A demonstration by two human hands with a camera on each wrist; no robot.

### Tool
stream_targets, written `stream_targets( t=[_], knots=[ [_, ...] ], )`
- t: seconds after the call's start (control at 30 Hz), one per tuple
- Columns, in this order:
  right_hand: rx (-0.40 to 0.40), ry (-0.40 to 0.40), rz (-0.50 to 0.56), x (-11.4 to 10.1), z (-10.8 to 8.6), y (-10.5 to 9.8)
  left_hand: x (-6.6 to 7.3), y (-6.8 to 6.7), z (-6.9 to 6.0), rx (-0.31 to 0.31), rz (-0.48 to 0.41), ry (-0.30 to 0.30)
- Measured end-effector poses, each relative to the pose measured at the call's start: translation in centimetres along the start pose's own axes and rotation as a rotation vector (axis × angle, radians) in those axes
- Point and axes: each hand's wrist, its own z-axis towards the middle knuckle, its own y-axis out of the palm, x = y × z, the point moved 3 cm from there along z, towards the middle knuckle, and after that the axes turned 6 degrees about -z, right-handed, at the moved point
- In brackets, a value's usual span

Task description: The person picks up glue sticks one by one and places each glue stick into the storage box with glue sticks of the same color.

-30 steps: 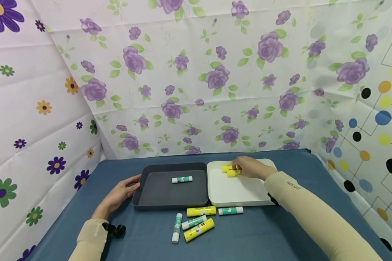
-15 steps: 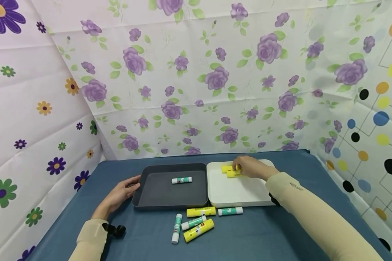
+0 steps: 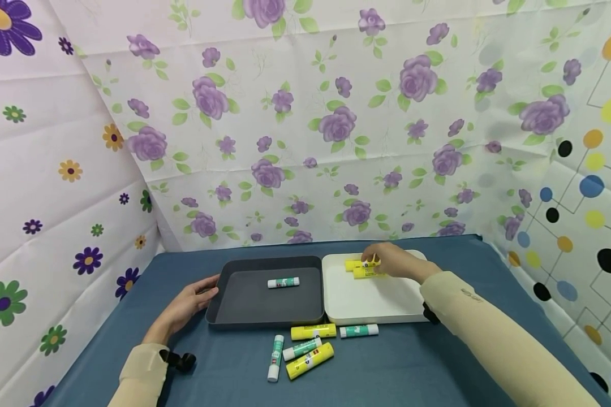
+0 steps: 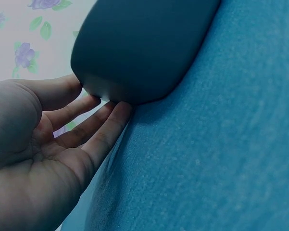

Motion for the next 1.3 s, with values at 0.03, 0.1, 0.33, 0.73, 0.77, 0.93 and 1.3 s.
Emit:
stream_targets(
  t=[0.03,0.1,0.33,0.73,0.77,0.93,1.3],
  knots=[
    [0.002,-0.003,0.014,-0.1,-0.1,-0.1,0.0,0.0,0.0,-0.001,-0.003,-0.002],
    [0.007,-0.011,0.042,-0.3,-0.4,-0.3,0.0,0.1,0.0,-0.002,-0.002,-0.005],
    [-0.011,-0.011,0.114,-1.3,-1.4,-0.5,0.1,0.0,0.1,0.003,-0.013,-0.011],
    [-0.027,-0.055,0.232,-3.5,-3.4,-1.4,0.1,0.1,0.0,-0.004,0.003,0.008],
    [-0.022,-0.06,0.237,-3.9,-3.7,-1.5,0.1,0.2,0.0,-0.004,0.005,0.008],
    [-0.001,-0.085,0.281,-5.7,-4.7,-1.6,0.0,0.1,-0.1,-0.014,0.011,0.019],
    [0.016,-0.182,0.333,-8.8,-5.8,-0.5,-0.1,0.0,-0.1,-0.022,0.022,0.034]
  ],
)
